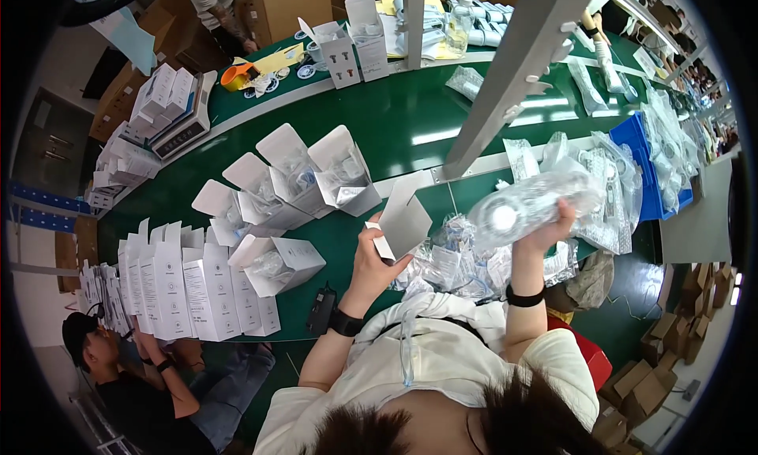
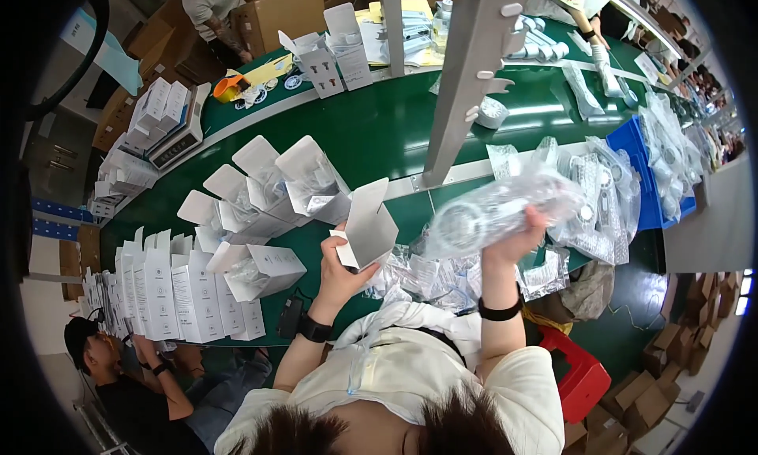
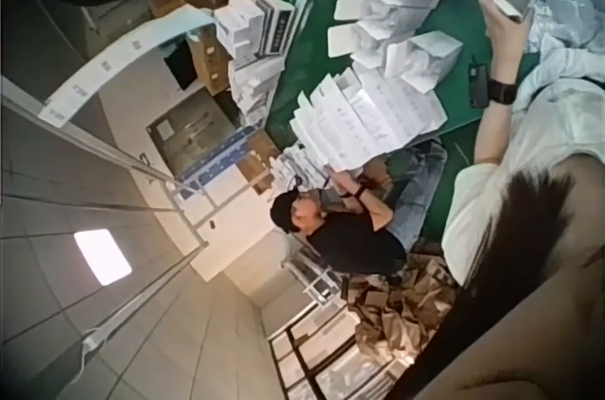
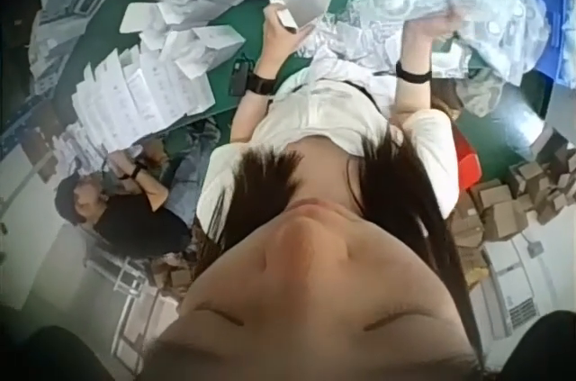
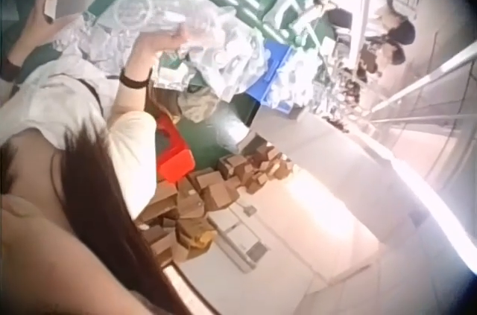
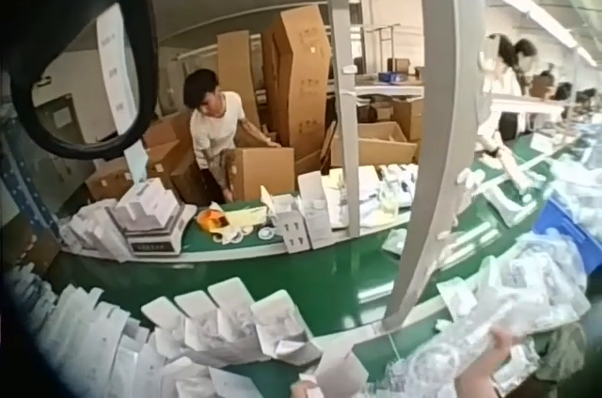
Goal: The person repeatedly picks up a white box, inserts a bubble-wrapped device and a small component bag into it, and sets the box aside on the green assembly line.
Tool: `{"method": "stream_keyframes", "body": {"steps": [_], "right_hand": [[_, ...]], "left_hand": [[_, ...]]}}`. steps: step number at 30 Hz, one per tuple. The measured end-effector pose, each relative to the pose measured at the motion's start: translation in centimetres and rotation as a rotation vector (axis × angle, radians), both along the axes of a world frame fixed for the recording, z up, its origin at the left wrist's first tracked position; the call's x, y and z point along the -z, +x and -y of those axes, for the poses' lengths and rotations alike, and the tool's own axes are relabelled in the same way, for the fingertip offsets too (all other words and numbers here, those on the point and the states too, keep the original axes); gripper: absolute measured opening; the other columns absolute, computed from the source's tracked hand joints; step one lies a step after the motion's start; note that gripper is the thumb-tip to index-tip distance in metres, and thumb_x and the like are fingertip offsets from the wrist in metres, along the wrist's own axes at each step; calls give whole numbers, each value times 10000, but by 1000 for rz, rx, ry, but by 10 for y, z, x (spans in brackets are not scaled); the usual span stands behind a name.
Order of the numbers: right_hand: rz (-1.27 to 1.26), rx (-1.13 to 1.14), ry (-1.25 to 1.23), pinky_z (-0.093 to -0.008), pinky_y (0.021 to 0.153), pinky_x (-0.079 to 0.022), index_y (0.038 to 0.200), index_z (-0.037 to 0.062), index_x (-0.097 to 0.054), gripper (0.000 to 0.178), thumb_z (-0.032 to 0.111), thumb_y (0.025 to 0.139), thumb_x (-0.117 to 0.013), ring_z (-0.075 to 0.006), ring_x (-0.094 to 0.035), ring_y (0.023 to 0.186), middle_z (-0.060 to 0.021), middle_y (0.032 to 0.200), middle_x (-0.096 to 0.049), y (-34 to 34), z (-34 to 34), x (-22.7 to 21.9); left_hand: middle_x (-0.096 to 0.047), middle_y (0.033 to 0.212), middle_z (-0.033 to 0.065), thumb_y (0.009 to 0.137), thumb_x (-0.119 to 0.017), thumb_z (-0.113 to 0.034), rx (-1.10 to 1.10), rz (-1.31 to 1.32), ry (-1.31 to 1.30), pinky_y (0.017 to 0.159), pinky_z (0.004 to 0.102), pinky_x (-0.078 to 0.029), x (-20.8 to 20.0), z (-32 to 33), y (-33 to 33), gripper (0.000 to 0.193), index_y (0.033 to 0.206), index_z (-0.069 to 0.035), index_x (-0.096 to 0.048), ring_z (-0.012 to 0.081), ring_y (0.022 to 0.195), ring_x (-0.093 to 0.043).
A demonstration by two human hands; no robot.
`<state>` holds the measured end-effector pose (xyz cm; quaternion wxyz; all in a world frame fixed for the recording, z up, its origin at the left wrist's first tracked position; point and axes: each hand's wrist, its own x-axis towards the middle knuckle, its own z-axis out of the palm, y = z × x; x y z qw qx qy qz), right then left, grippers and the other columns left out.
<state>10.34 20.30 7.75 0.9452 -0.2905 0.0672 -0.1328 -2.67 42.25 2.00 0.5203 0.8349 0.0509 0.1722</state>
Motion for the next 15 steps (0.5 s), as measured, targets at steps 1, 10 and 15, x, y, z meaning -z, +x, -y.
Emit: {"method": "stream_keyframes", "body": {"steps": [1,10,15], "right_hand": [[20,-84,-43,-378,787,-468,1143,7,-413,511,221,687,-500,-262,-560,876,-132,958,-545,-15,-18,2],[740,-392,-611,-309,830,-397,1165,43,-355,607,68,634,-649,-193,-496,941,-103,1011,-491,-17,-89,10],[677,-465,-790,-290,796,-400,1078,26,-403,525,85,632,-673,-175,-489,913,-95,1018,-470,-13,-79,-2]], "left_hand": [[-387,1235,239,590,-784,-105,20,24,-9,813,383,-431,-5,3,4,657,1009,-48,-282,361,1051,-476],[-383,1226,251,584,-788,-93,-146,74,72,828,401,-418,-21,-6,-19,663,979,-50,-258,365,1052,-477],[-377,1219,272,580,-789,-89,-51,167,85,826,414,-418,-25,-3,-22,655,967,-53,-262,373,1047,-476]]}}
